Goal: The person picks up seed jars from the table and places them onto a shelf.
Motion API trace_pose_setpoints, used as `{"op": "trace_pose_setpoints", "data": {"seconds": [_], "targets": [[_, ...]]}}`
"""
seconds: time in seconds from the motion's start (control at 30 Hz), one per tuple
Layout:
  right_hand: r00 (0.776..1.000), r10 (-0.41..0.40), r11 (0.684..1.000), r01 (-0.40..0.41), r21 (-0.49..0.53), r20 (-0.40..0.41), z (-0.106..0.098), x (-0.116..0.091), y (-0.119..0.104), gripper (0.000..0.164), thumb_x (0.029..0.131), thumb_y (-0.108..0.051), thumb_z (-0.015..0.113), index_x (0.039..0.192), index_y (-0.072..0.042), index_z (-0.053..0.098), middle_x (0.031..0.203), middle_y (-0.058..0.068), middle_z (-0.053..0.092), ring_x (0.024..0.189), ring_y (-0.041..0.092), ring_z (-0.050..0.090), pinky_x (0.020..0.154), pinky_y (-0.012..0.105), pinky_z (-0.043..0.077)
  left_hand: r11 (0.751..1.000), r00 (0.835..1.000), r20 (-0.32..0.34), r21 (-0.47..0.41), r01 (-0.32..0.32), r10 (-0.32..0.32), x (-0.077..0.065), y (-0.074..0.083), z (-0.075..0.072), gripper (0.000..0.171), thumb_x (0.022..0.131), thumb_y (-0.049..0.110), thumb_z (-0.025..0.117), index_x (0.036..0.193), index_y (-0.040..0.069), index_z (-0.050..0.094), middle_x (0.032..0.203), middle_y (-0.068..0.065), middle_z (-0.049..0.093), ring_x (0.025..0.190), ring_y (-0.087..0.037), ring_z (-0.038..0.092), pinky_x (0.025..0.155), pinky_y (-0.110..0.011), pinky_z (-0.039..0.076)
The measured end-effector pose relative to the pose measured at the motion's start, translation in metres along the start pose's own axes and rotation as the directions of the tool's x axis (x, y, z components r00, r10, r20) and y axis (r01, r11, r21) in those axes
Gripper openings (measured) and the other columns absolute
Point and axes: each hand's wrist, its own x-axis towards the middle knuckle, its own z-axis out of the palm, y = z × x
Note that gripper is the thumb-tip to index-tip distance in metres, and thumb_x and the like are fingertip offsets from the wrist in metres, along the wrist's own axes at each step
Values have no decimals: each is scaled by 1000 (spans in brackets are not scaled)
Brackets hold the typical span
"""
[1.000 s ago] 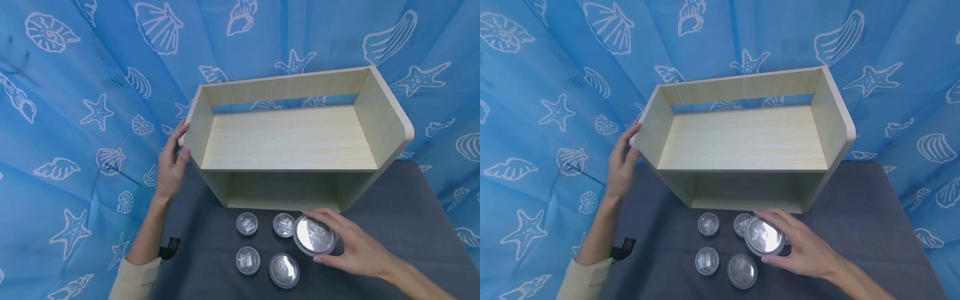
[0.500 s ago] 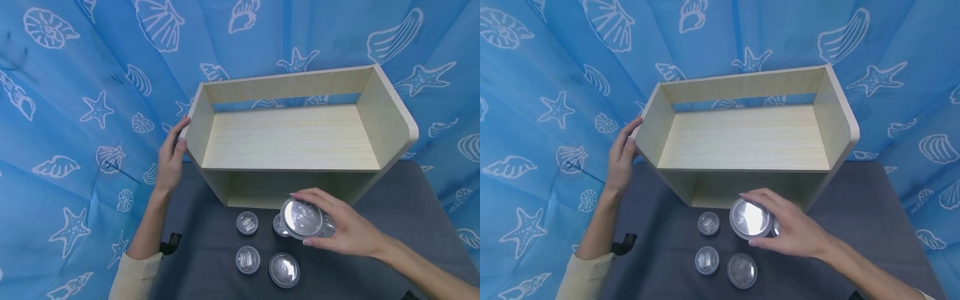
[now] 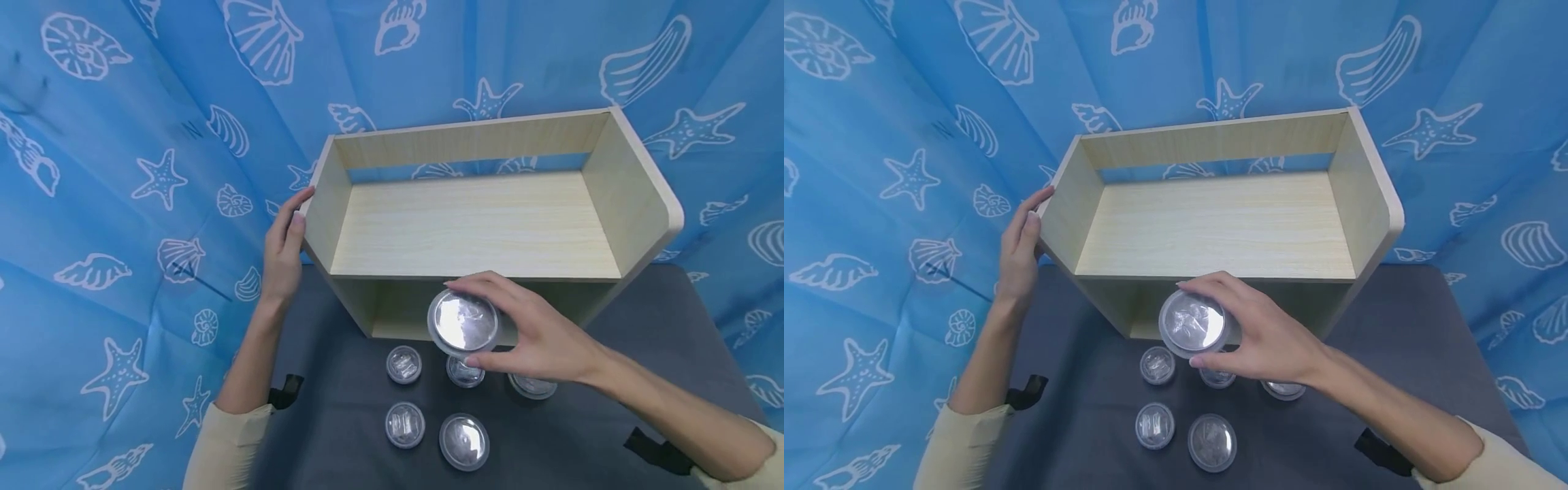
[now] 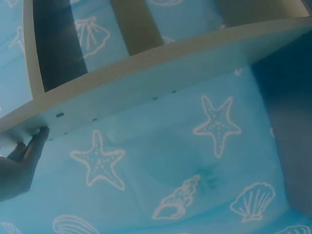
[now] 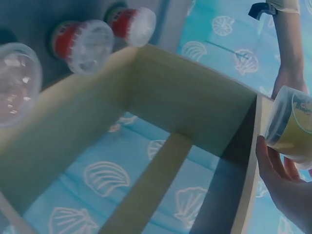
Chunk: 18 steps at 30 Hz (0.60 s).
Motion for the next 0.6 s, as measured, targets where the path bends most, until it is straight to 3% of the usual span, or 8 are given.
{"op": "trace_pose_setpoints", "data": {"seconds": [0.13,0.37,0.6], "targets": [[1000,-6,1000,6,4,-8,-2,15,-2,83,74,-20,89,145,-11,47,138,-2,52,120,13,54,89,29,53,999,999,6,-20,41,-41,1,1,2,44,107,30,36,147,18,50,145,4,50,123,-21,53,94,-43,47],[999,22,1000,-22,22,-26,-6,37,-3,83,75,-23,89,147,-17,46,137,-3,53,120,12,53,94,30,50,997,997,-15,-34,73,-74,2,0,7,46,105,34,34,146,20,50,141,2,51,118,-23,54,89,-39,50],[996,64,996,-61,65,-55,-7,57,-4,78,77,-21,87,144,-17,49,134,-1,55,117,14,55,88,35,55,993,993,-39,-21,113,-114,1,1,6,46,104,35,33,144,23,51,140,3,50,117,-22,52,87,-43,48]]}}
